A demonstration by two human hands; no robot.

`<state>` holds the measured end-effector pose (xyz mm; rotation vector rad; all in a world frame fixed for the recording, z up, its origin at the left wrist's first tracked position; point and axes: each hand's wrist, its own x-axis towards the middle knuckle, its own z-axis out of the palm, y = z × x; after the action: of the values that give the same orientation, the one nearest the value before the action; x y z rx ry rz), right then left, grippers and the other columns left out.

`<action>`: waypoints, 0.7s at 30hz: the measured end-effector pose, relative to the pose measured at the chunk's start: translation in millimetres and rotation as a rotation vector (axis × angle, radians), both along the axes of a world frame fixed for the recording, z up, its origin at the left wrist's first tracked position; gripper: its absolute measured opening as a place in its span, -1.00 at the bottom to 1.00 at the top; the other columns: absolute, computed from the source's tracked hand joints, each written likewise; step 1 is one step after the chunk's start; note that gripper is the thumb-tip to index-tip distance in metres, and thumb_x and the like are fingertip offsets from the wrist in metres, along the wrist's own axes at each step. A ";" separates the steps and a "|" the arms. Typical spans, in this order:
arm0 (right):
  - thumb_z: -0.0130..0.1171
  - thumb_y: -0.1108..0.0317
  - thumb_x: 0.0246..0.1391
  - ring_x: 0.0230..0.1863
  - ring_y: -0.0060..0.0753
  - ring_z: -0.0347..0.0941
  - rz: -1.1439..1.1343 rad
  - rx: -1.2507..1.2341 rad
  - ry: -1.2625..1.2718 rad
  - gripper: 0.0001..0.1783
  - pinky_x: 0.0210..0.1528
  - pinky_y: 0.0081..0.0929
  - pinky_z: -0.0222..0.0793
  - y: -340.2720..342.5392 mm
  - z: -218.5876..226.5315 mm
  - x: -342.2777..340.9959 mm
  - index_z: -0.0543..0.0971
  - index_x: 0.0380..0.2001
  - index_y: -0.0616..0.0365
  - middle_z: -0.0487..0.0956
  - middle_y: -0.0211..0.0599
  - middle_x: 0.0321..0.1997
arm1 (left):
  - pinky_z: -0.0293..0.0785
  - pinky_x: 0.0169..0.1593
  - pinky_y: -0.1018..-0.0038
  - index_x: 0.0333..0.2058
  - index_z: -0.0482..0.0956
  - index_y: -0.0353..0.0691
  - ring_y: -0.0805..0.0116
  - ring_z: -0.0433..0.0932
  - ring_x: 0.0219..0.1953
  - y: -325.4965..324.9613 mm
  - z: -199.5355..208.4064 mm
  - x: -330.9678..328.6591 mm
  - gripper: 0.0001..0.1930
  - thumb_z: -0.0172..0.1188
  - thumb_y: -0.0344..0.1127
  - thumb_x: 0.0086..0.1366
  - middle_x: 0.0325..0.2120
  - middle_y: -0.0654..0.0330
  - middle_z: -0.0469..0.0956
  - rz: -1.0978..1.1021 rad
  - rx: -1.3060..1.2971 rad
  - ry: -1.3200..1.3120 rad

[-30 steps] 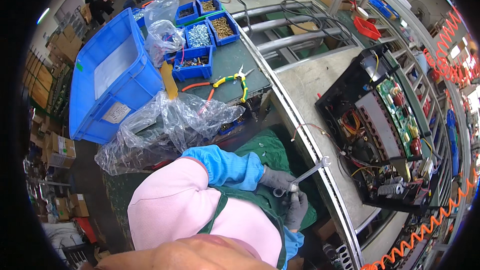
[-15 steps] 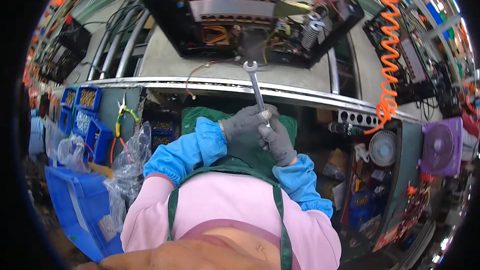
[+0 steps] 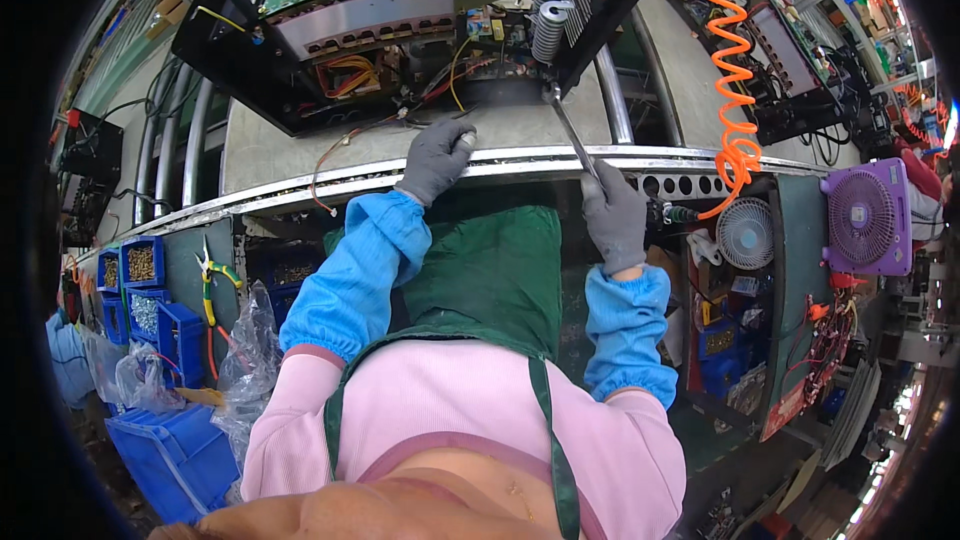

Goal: Assemble and secure components inside an electronic device housing using various hand tools.

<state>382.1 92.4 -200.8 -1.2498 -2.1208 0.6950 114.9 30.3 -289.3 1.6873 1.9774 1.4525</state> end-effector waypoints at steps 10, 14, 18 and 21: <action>0.07 0.17 0.12 -0.31 0.03 0.56 -0.027 0.264 -0.283 -0.73 -0.28 -0.17 0.47 19.8 32.5 -35.2 0.59 -0.17 -0.02 0.61 -0.09 -0.35 | 0.41 -0.25 0.31 -0.29 0.55 -0.19 0.13 0.48 -0.35 -3.5 3.4 -2.4 -0.83 0.12 -0.25 0.21 -0.46 0.12 0.47 -0.046 -0.030 -0.029; 0.06 0.18 0.10 -0.38 0.01 0.55 0.007 0.376 -0.393 -0.76 -0.36 -0.11 0.44 32.6 55.1 -51.2 0.60 -0.19 -0.08 0.60 -0.09 -0.45 | 0.42 -0.24 0.28 -0.32 0.54 -0.16 0.11 0.48 -0.33 -3.7 6.9 -2.5 -0.86 0.11 -0.28 0.18 -0.43 0.12 0.48 -0.061 -0.058 -0.022; 0.01 0.25 0.10 -0.40 0.00 0.56 0.024 0.331 -0.667 -0.75 -0.37 -0.12 0.45 31.8 70.6 -62.0 0.58 -0.17 -0.10 0.58 -0.10 -0.51 | 0.42 -0.23 0.26 -0.35 0.53 -0.14 0.08 0.48 -0.32 -3.4 5.4 -2.5 -0.88 0.11 -0.27 0.17 -0.42 0.12 0.49 -0.071 -0.059 -0.038; 0.00 0.30 0.07 -0.40 -0.01 0.57 0.068 0.282 -0.803 -0.71 -0.36 -0.12 0.46 24.8 77.8 -78.2 0.54 -0.13 -0.05 0.59 -0.10 -0.46 | 0.42 -0.23 0.26 -0.36 0.54 -0.14 0.09 0.48 -0.32 -3.2 5.8 -1.8 -0.89 0.11 -0.28 0.16 -0.42 0.12 0.49 -0.084 -0.083 -0.013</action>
<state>303.9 117.2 -122.9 -1.4432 -2.7686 -0.1387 113.1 27.1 -283.5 1.6998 1.9083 1.3307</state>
